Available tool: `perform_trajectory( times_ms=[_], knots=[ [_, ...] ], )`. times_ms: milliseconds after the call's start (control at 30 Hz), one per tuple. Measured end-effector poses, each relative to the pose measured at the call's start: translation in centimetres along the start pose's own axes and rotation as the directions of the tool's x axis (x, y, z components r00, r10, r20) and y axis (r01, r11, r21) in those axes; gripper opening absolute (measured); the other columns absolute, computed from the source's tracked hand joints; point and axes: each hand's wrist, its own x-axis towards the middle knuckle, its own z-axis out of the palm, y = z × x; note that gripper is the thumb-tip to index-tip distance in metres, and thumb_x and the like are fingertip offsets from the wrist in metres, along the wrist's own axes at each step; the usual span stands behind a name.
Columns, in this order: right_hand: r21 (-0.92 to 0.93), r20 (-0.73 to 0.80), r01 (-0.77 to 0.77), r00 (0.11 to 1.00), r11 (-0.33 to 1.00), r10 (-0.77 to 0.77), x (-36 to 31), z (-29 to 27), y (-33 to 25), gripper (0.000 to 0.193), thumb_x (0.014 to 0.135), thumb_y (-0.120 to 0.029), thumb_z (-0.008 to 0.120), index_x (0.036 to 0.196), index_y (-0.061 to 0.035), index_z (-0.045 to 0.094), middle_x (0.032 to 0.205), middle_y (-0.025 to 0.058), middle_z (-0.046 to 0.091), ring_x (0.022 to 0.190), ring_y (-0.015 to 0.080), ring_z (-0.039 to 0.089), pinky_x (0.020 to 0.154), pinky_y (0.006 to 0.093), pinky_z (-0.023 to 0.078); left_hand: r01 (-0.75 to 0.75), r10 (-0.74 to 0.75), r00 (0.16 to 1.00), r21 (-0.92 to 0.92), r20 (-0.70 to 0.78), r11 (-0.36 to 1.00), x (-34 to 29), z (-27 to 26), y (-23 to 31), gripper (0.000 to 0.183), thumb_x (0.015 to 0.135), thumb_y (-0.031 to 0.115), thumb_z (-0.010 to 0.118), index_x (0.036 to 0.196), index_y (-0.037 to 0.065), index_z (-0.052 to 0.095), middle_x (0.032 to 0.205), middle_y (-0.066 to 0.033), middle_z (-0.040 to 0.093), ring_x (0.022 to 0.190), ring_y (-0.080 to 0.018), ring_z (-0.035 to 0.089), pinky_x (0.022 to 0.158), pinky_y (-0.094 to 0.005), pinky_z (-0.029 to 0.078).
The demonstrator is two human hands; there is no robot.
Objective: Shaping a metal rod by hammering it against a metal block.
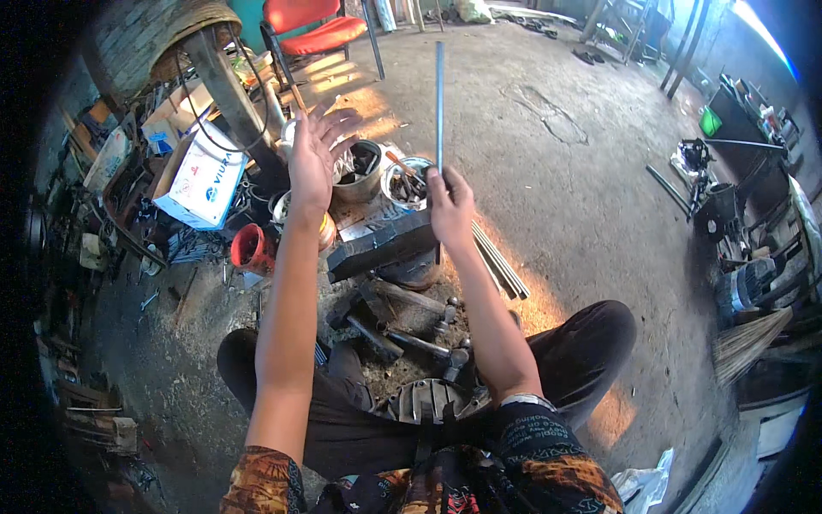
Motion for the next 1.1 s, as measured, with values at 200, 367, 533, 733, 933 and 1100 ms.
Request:
perform_trajectory(
  times_ms=[200,367,533,733,933,1100],
  knots=[
    [0.078,0.298,-0.093,0.952,0.993,0.066,-5.9,4.6,-2.2,0.021,0.098,-0.017,0.062,0.110,-0.0002,0.062,0.071,-0.0061,0.052,0.056,0.0008,0.044,0.046,0.0185,0.029,0.082,-0.043,0.993,-0.377,0.111,0.922,-1.1,-2.0,4.1,0.076,0.100,0.066,0.019,0.134,0.004,0.049,0.129,-0.0227,0.059,0.125,-0.0391,0.053,0.103,-0.0496,0.043],
    [0.127,0.355,-0.004,0.934,0.992,-0.041,-8.5,8.0,-0.3,0.023,0.093,-0.006,0.066,0.113,0.0025,0.061,0.085,-0.0018,0.060,0.073,0.0030,0.053,0.062,0.0184,0.042,0.060,0.032,0.990,-0.619,0.137,0.783,-3.3,-4.4,6.6,0.093,0.095,0.073,0.011,0.142,-0.003,0.038,0.142,-0.0298,0.043,0.134,-0.0459,0.041,0.110,-0.0558,0.037],
    [0.068,0.434,-0.051,0.901,0.996,0.017,-9.7,9.4,2.2,0.025,0.093,-0.010,0.067,0.114,0.0022,0.061,0.090,-0.0003,0.064,0.076,0.0037,0.054,0.066,0.0199,0.043,0.074,0.058,0.983,-0.668,0.173,0.741,-3.8,-6.4,7.0,0.100,0.092,0.077,0.011,0.144,-0.005,0.035,0.144,-0.0313,0.040,0.136,-0.0478,0.037,0.111,-0.0576,0.035],
    [0.124,0.526,-0.231,0.840,0.965,0.134,-9.2,9.3,3.6,0.028,0.098,-0.015,0.062,0.118,0.0039,0.062,0.088,0.0043,0.067,0.067,0.0053,0.056,0.059,0.0198,0.044,0.097,0.038,0.979,-0.625,0.198,0.775,-4.2,-6.9,7.2,0.102,0.091,0.078,0.009,0.144,-0.007,0.032,0.144,-0.0334,0.038,0.137,-0.0500,0.035,0.112,-0.0580,0.034],
    [0.267,0.545,-0.245,0.836,0.932,0.064,-9.2,9.6,4.4,0.029,0.102,-0.019,0.055,0.120,0.0038,0.061,0.088,0.0096,0.068,0.061,0.0073,0.056,0.053,0.0206,0.044,0.106,0.040,0.974,-0.607,0.222,0.787,-4.3,-6.5,7.6,0.101,0.092,0.076,0.006,0.144,-0.007,0.031,0.145,-0.0347,0.037,0.137,-0.0501,0.034,0.112,-0.0577,0.034],
    [0.283,0.552,-0.276,0.830,0.919,0.079,-9.3,9.5,4.6,0.028,0.102,-0.017,0.054,0.120,0.0033,0.060,0.087,0.0101,0.069,0.062,0.0067,0.057,0.053,0.0205,0.044,0.107,0.045,0.972,-0.609,0.230,0.786,-4.4,-6.5,7.3,0.101,0.092,0.076,0.007,0.143,-0.008,0.032,0.145,-0.0345,0.036,0.137,-0.0512,0.033,0.112,-0.0583,0.033]
  ],
)
